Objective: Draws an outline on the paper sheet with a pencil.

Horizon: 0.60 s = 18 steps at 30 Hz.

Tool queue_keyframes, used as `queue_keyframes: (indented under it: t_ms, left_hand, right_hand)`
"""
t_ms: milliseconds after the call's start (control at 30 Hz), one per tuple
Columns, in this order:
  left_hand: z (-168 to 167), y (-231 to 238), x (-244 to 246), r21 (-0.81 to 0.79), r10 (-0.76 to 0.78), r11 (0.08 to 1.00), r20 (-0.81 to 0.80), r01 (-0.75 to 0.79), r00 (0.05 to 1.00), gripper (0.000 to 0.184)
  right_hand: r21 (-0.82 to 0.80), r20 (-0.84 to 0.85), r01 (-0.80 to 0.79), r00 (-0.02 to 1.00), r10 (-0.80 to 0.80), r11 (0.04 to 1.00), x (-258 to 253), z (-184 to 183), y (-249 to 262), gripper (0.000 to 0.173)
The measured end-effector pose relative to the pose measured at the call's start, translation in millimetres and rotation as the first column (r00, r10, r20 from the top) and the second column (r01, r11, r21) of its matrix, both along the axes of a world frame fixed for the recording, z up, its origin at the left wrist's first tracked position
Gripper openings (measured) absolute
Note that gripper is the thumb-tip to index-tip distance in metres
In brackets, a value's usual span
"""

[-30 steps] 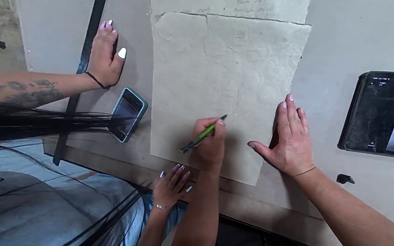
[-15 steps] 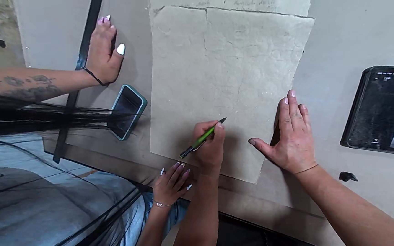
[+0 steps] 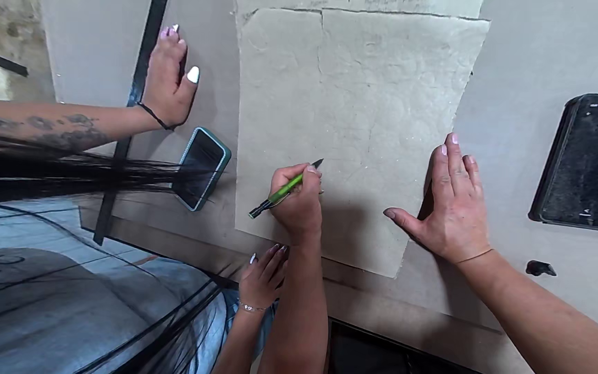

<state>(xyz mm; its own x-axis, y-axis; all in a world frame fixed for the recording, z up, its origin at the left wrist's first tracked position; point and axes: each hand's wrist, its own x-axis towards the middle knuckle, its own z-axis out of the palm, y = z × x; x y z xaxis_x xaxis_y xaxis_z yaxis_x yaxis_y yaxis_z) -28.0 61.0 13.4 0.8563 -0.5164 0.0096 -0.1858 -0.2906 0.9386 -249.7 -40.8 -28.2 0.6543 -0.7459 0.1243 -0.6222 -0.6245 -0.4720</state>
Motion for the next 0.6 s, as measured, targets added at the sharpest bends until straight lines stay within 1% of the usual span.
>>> queue_keyframes:
  t_ms: [100, 167, 267, 367, 433, 500, 600]
  left_hand:
    - [-16.5, -2.7, 4.6, -0.097, 0.011, 0.995, 0.087, -0.002, 0.996, 0.007]
    - [-17.2, -0.6, 6.2, -0.084, 0.015, 0.996, 0.095, -0.007, 0.995, 0.007]
    - [-15.2, 14.1, 8.8, -0.049, 0.058, 0.997, 0.065, -0.055, 0.996, 0.008]
    - [-16.7, 25.9, 7.5, -0.085, 0.087, 0.993, 0.076, -0.081, 0.993, 0.006]
    - [-11.1, 32.5, -6.1, -0.062, 0.016, 0.998, 0.055, -0.012, 0.998, 0.01]
    - [3.9, 38.4, -27.0, 0.008, -0.137, 0.991, -0.014, 0.137, 0.991, 0.017]
    - [19.6, 26.5, -46.8, 0.026, -0.261, 0.965, -0.047, 0.263, 0.964, 0.016]
  right_hand:
    - [0.004, 0.0, 0.001, 1.0, -0.001, 1.0, 0.2, 0.6, -0.4, 0.122]
    - [0.01, -0.017, 0.004, 1.0, -0.004, 1.0, 0.7, 1.7, 0.0, 0.124]
    - [0.003, -0.021, 0.005, 1.0, -0.005, 1.0, 0.7, 1.5, 0.1, 0.123]
    - [-0.006, -0.004, 0.003, 1.0, -0.003, 1.0, 0.1, -0.7, -0.9, 0.123]
    - [0.002, -0.003, 0.005, 1.0, -0.005, 1.0, -0.3, -0.4, 0.1, 0.124]
    - [0.005, -0.007, 0.006, 1.0, -0.006, 1.0, 0.2, 1.6, 0.1, 0.123]
    - [0.004, -0.02, 0.005, 1.0, -0.005, 1.0, -0.2, 2.4, 0.0, 0.122]
